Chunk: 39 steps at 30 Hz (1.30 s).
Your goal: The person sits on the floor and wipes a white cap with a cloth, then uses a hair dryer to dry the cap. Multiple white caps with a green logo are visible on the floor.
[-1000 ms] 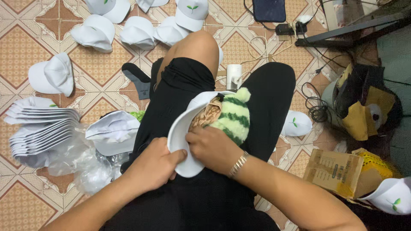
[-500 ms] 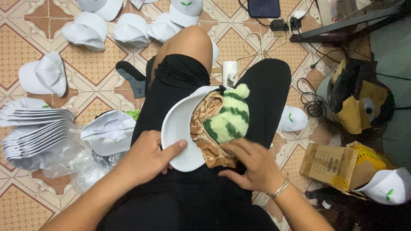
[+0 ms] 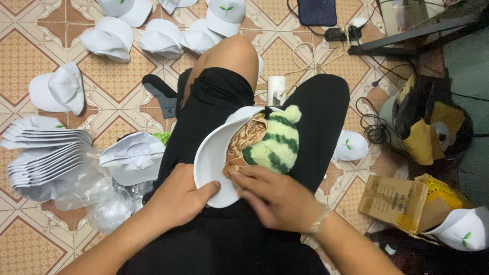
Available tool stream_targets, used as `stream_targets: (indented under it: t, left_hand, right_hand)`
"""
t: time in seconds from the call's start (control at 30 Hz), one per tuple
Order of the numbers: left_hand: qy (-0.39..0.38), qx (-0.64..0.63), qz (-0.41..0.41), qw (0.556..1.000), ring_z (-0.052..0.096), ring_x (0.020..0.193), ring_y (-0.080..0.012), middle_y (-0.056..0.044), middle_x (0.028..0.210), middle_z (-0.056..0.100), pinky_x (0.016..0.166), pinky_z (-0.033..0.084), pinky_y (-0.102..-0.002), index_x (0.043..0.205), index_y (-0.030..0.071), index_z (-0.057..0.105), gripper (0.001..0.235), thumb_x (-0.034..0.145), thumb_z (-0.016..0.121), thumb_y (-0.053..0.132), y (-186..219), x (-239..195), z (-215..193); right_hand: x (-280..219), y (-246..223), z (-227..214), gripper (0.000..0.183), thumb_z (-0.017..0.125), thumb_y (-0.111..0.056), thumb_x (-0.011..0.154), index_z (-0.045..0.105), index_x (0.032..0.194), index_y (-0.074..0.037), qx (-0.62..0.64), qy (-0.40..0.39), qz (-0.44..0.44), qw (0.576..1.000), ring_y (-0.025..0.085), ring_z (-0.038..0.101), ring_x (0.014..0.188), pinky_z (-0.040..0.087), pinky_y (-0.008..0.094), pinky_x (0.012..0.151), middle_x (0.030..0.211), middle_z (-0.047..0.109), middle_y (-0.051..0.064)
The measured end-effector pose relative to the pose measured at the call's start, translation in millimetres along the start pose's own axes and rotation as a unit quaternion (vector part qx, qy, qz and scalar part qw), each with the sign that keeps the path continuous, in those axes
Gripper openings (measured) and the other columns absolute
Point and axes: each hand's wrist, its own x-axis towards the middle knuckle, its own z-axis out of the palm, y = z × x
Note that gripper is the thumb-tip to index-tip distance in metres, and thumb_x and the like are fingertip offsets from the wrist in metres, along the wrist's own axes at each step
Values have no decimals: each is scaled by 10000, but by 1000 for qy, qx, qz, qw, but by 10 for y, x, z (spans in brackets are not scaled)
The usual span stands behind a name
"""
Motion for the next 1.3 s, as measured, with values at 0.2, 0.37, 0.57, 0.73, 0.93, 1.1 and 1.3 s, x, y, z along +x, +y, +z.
stream_targets:
  t: [0.2,0.37,0.57,0.73,0.93,1.1,1.3]
  left_hand:
    - [20,23,74,997,728,596,-263,-123,655,730,575,561,-367,863,-1,762,292,905,616,248,108,26,65]
    - [-88,-16,-122,989,674,481,-254,-127,544,665,517,535,-390,855,9,717,225,848,598,200,206,62,23]
    - [-102,-28,-89,990,632,440,-215,-115,497,620,490,508,-380,709,-49,669,290,858,568,179,141,53,101]
    - [-71,-49,-120,989,611,430,-247,-139,489,615,471,485,-402,697,-66,683,301,821,621,201,157,90,-3]
    - [-55,-7,56,997,680,524,-287,-141,591,673,534,524,-364,792,-39,693,254,824,601,196,175,66,25]
    - [57,304,266,913,616,642,-326,-158,699,620,615,479,-408,706,31,643,149,780,659,159,500,-97,28]
    - [32,407,533,741,578,736,-224,-73,803,553,650,459,-346,797,55,586,171,777,700,181,572,-224,-174]
  right_hand:
    - [-18,188,-92,197,836,-148,773,793,960,-108,-12,-12,50,999,175,707,824,572,303,675,896,745,10]
    - [-82,399,292,28,798,-112,760,774,775,-114,-160,-71,41,984,187,662,747,539,341,649,767,699,29]
    - [-32,626,607,62,723,-75,792,737,733,-85,-310,-124,-62,941,185,679,738,517,324,552,945,734,80]
    - [73,483,43,180,732,-24,675,753,823,-124,-137,-111,-92,980,189,675,788,536,333,668,803,681,5]
    - [87,413,33,124,860,-254,807,770,810,-169,-200,-36,-14,979,165,651,708,479,350,587,748,688,-11]
    - [-403,593,221,229,781,-253,871,724,1011,-81,-233,138,-7,963,131,665,770,499,294,624,915,740,13]
    - [-661,1008,434,697,750,-433,917,455,1456,-104,-117,619,-130,765,166,531,1338,494,362,1129,1437,541,23]
